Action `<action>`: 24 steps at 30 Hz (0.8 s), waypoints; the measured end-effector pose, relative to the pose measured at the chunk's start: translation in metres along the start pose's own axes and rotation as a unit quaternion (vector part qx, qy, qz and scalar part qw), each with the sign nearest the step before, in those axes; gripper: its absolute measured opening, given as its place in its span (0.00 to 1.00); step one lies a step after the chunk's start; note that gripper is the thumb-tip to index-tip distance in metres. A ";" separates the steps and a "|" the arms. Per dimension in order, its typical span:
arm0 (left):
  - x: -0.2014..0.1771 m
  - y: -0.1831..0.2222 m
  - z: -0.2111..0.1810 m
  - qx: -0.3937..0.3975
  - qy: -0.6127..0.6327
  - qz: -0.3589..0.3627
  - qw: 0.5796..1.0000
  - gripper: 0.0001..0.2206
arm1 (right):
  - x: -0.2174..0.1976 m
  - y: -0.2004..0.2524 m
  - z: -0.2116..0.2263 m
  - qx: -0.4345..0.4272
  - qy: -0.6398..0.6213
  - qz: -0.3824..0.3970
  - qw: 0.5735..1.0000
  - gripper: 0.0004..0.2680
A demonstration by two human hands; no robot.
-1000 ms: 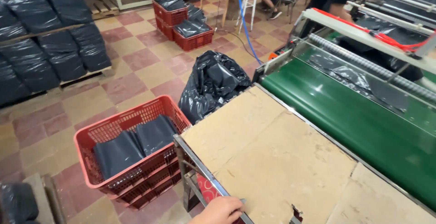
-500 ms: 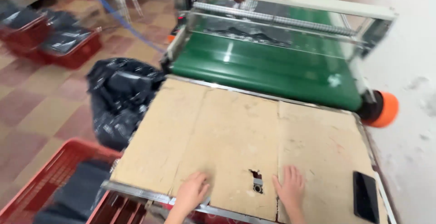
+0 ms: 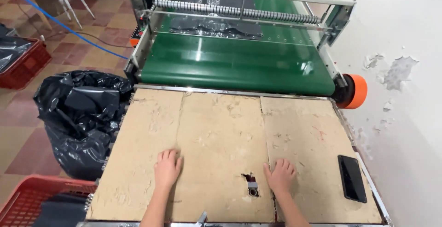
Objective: Folding large black plastic bags and stacking them into a red plastic crate at the end of a production line.
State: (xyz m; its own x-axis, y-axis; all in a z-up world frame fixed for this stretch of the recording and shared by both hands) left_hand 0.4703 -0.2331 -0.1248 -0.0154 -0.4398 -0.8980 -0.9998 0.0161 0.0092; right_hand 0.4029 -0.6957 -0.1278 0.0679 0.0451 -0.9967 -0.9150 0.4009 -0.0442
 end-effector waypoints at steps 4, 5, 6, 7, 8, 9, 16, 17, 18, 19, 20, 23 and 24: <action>-0.004 0.007 -0.002 0.008 -0.048 -0.081 0.996 0.14 | 0.013 -0.007 0.003 -0.037 0.005 -0.054 0.998 0.22; -0.004 0.005 -0.001 -0.005 -0.026 -0.064 0.998 0.14 | 0.019 -0.010 0.004 -0.051 -0.006 -0.038 0.998 0.25; 0.000 0.012 0.000 -0.020 -0.002 -0.040 0.999 0.15 | 0.027 -0.006 -0.001 -0.065 -0.013 -0.016 0.998 0.27; 0.001 0.009 0.000 -0.020 -0.002 -0.034 0.999 0.15 | 0.027 -0.006 -0.001 -0.062 -0.011 -0.012 0.998 0.27; -0.001 0.009 0.001 -0.015 0.007 -0.037 0.999 0.14 | 0.027 -0.006 0.001 -0.068 -0.013 -0.002 0.998 0.26; -0.003 0.009 0.001 -0.010 0.016 -0.039 0.999 0.14 | 0.027 -0.007 0.004 -0.075 -0.015 0.008 0.997 0.26; -0.005 0.008 0.003 -0.016 0.040 -0.044 0.998 0.13 | 0.024 -0.008 0.005 -0.075 -0.015 0.004 0.997 0.24; -0.005 0.008 0.003 -0.015 0.045 -0.046 0.998 0.13 | 0.025 -0.009 0.004 -0.067 -0.021 0.015 0.997 0.24; -0.005 0.010 0.003 -0.015 0.051 -0.046 0.998 0.13 | 0.025 -0.008 0.002 -0.060 -0.025 0.026 0.998 0.24; -0.004 0.010 0.005 -0.016 0.051 -0.045 0.998 0.13 | 0.024 -0.007 0.003 -0.060 -0.024 0.028 0.998 0.24; -0.005 0.010 0.004 -0.005 0.050 -0.057 0.997 0.12 | 0.023 -0.007 0.004 -0.056 -0.032 0.030 0.997 0.23; -0.006 0.010 0.003 -0.005 0.054 -0.059 0.997 0.12 | 0.023 -0.009 0.003 -0.048 -0.037 0.040 0.997 0.23; -0.005 0.011 0.004 -0.013 0.059 -0.048 0.997 0.13 | 0.024 -0.009 0.002 -0.041 -0.033 0.049 0.997 0.24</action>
State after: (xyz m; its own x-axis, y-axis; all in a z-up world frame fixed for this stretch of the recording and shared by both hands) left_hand 0.4596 -0.2268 -0.1219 0.0818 -0.5401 -0.8376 -0.9966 -0.0550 -0.0618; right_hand 0.4133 -0.6966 -0.1515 -0.0005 0.1428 -0.9897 -0.9480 0.3150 0.0459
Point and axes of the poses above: each hand's wrist, its own y-axis away from the middle knuckle, its own x-axis out of the palm, z = x × y, the point moved 9 cm from there along -y, towards the middle knuckle, and after that the axes turned 8 degrees about z, right-handed, at the moved point
